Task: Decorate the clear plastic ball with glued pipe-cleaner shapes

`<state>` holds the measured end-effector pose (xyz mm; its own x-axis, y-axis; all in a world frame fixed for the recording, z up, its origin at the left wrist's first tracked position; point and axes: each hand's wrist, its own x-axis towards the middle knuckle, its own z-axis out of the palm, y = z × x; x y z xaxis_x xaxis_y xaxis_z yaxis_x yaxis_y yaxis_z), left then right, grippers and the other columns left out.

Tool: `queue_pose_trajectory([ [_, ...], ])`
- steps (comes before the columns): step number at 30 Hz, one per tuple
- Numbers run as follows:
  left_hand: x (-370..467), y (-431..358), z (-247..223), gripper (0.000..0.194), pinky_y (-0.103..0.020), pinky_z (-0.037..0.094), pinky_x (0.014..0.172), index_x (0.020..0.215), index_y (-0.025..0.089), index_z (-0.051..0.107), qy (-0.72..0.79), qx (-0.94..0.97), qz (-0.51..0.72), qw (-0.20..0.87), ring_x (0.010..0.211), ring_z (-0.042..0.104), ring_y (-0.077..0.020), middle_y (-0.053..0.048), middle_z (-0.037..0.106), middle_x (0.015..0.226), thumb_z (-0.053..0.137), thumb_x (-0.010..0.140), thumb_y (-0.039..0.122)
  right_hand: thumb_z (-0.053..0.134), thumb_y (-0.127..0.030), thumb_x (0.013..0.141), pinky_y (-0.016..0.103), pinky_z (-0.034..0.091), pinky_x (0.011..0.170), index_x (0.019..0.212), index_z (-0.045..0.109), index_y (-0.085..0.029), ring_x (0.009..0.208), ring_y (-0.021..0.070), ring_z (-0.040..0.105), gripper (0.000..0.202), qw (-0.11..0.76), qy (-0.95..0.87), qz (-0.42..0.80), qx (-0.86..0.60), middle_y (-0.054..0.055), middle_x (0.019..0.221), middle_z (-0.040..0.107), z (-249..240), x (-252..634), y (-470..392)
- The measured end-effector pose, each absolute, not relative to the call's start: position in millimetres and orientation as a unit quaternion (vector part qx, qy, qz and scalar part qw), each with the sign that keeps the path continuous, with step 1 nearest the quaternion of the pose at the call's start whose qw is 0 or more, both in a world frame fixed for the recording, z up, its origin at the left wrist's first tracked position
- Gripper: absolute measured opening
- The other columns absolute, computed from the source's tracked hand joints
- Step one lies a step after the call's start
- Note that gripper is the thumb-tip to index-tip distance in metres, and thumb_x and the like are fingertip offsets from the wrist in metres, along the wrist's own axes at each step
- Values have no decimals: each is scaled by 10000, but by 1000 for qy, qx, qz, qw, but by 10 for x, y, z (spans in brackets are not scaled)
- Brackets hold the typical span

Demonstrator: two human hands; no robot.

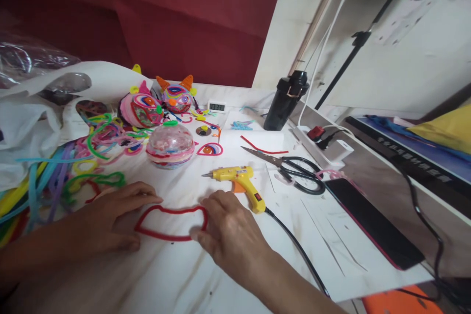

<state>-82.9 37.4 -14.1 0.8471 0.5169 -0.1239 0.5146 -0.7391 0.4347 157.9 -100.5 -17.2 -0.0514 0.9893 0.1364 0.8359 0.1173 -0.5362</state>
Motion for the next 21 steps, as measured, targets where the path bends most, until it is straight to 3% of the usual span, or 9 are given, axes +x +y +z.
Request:
queue_pose_trajectory([
  [4,-835,370,-107,521,-317,419,957,1235,302,611,275,928,-10,253,1156,545,-269,-31,552,1266,737,731,344,683,-314,841,439,523,879,1298,572,-153,1092,294,575,498,201,-737,158,-626,149,1198,586,-154,1603,-998],
  [10,-868,422,-125,419,-300,395,975,1180,303,635,258,927,3,273,1128,548,-238,-18,575,1222,719,772,341,647,-267,869,459,532,862,1219,618,-127,1009,290,590,378,177,-775,137,-592,155,1152,593,-129,1647,-985],
  [15,-882,468,-116,386,-289,408,964,1165,299,654,253,925,9,284,1102,561,-227,-21,596,1196,705,795,395,587,-279,910,472,560,817,1124,659,-112,958,294,604,281,199,-793,93,-569,169,1101,620,-182,1645,-1002],
  [21,-897,472,-55,296,-277,441,915,1188,313,640,261,898,9,355,1059,574,-203,-18,611,1151,590,897,335,560,-300,931,469,585,809,1187,643,-79,987,310,618,348,222,-806,8,-549,193,1125,655,-289,1635,-1020],
])
